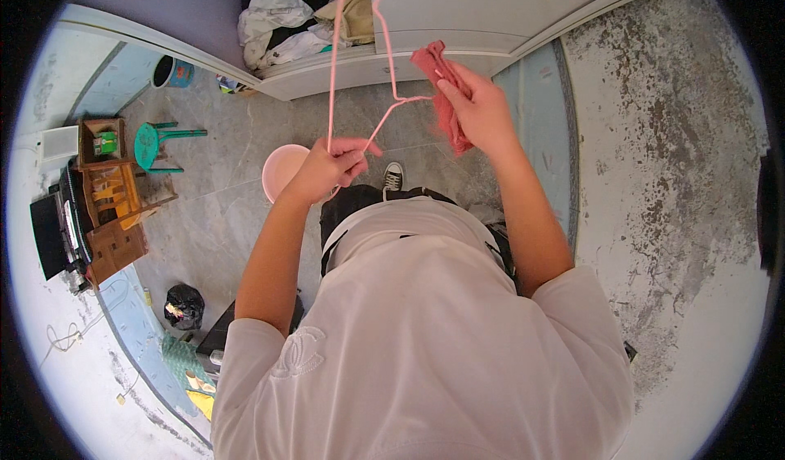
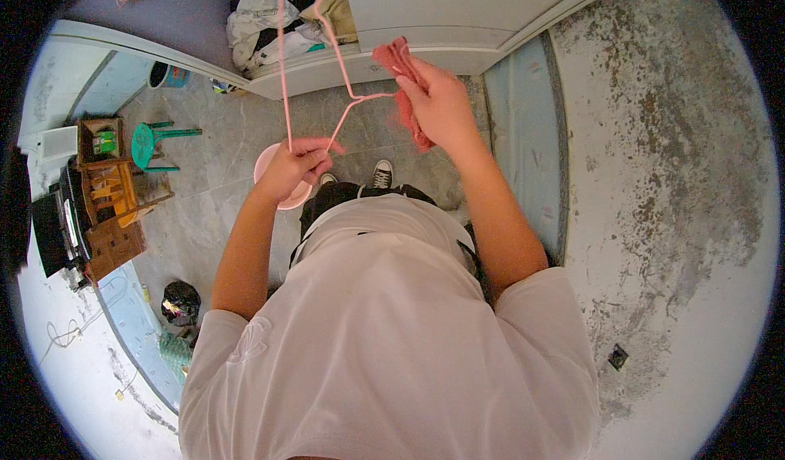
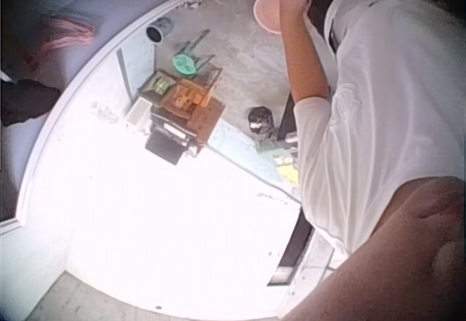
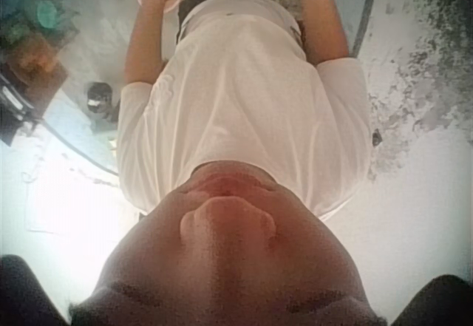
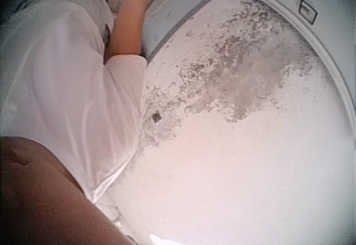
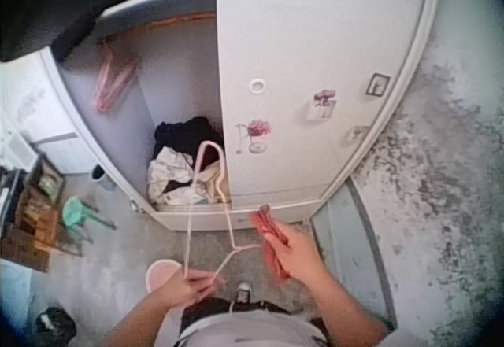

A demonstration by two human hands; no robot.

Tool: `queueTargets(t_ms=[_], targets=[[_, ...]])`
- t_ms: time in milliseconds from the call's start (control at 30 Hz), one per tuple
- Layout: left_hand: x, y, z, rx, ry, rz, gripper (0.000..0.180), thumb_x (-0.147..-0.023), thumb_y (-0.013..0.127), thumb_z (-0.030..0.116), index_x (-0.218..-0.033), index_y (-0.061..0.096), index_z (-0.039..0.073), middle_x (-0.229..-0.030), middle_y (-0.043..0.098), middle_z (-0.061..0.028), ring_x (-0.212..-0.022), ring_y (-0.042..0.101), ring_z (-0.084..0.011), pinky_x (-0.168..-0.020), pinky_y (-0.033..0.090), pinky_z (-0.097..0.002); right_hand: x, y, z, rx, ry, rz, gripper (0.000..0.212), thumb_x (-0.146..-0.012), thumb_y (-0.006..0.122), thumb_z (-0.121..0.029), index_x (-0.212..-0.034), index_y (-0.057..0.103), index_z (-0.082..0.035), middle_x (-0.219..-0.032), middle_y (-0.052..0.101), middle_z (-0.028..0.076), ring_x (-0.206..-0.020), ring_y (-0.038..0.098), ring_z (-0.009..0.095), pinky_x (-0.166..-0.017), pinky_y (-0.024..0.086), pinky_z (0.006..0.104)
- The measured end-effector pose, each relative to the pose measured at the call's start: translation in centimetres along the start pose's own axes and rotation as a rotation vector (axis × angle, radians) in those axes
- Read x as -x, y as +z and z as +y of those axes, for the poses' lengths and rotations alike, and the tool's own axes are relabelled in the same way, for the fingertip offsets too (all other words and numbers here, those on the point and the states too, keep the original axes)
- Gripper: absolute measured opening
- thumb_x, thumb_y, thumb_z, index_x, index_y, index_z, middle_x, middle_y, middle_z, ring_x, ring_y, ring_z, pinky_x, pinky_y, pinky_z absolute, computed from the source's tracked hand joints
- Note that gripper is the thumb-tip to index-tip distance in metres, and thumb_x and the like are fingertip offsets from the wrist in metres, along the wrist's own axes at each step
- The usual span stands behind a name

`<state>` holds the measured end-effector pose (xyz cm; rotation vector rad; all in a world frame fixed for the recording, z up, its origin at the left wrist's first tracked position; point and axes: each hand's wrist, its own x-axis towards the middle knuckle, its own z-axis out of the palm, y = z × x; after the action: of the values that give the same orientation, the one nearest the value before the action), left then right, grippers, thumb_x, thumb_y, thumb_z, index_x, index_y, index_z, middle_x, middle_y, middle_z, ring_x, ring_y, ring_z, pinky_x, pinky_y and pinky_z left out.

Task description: The person wraps a pink cloth around the bottom of a pink plastic hanger before placing a white t-shirt onto the hanger and hanging it inside a closet.

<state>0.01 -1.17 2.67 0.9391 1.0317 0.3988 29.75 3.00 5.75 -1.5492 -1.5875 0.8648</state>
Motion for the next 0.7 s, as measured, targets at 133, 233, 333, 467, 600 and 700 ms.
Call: queueTargets(t_ms=[133,233,333,467,600,700], targets=[[-0.1,0.4,0.0,-0.006,0.030,-0.011,0.022,-0.105,0.058,0.008,-0.118,0.074,0.001,-0.074,0.052,0.0019,-0.063,0.042,-0.0068,-0.054,0.029,-0.0217,-0.1,0.2,0.2,0.442,-0.402,0.064,0.040,-0.098,0.069,-0.016,-0.136,0.064,-0.004,-0.119,0.073,0.019,-0.104,0.067,0.037,-0.095,0.050,0.0443],[-0.4,0.7,-0.2,0.028,0.038,-0.007,0.021,-0.104,0.058,0.007,-0.117,0.074,0.000,-0.074,0.052,0.0019,-0.064,0.042,-0.0071,-0.054,0.029,-0.0221,-0.1,0.4,0.5,0.522,-0.430,0.076,0.043,-0.098,0.068,-0.016,-0.140,0.062,-0.006,-0.123,0.072,0.018,-0.104,0.067,0.037,-0.095,0.048,0.0453],[-0.5,1.0,-0.6,0.047,0.065,0.008,0.020,-0.104,0.058,0.006,-0.116,0.073,-0.001,-0.074,0.052,0.0021,-0.064,0.042,-0.0072,-0.055,0.030,-0.0225,-0.3,0.3,0.9,0.414,-0.370,0.079,0.041,-0.098,0.068,-0.017,-0.138,0.063,-0.006,-0.122,0.073,0.017,-0.104,0.067,0.037,-0.095,0.049,0.0450],[-0.5,0.8,-1.0,0.024,0.074,0.062,0.020,-0.105,0.058,0.007,-0.115,0.073,-0.001,-0.075,0.051,0.0024,-0.065,0.043,-0.0071,-0.056,0.031,-0.0225,0.0,0.2,0.8,0.241,-0.165,0.042,0.037,-0.099,0.068,-0.020,-0.133,0.067,-0.006,-0.119,0.073,0.019,-0.101,0.067,0.040,-0.091,0.052,0.0431],[-0.4,0.8,-1.2,0.114,0.090,0.025,0.021,-0.106,0.058,0.009,-0.116,0.073,-0.001,-0.075,0.052,0.0026,-0.065,0.043,-0.0070,-0.055,0.031,-0.0225,0.4,0.6,2.0,-0.083,0.137,-0.004,0.034,-0.102,0.068,-0.023,-0.130,0.069,-0.003,-0.115,0.076,0.016,-0.096,0.072,0.032,-0.085,0.056,0.0390],[-0.3,0.9,-0.8,0.117,0.088,0.008,0.021,-0.106,0.058,0.008,-0.118,0.072,-0.001,-0.076,0.052,0.0025,-0.066,0.043,-0.0070,-0.055,0.030,-0.0224,0.5,0.7,2.6,-0.496,0.308,-0.021,0.035,-0.104,0.068,-0.025,-0.131,0.068,-0.002,-0.115,0.076,0.010,-0.096,0.073,0.021,-0.084,0.058,0.0353]])
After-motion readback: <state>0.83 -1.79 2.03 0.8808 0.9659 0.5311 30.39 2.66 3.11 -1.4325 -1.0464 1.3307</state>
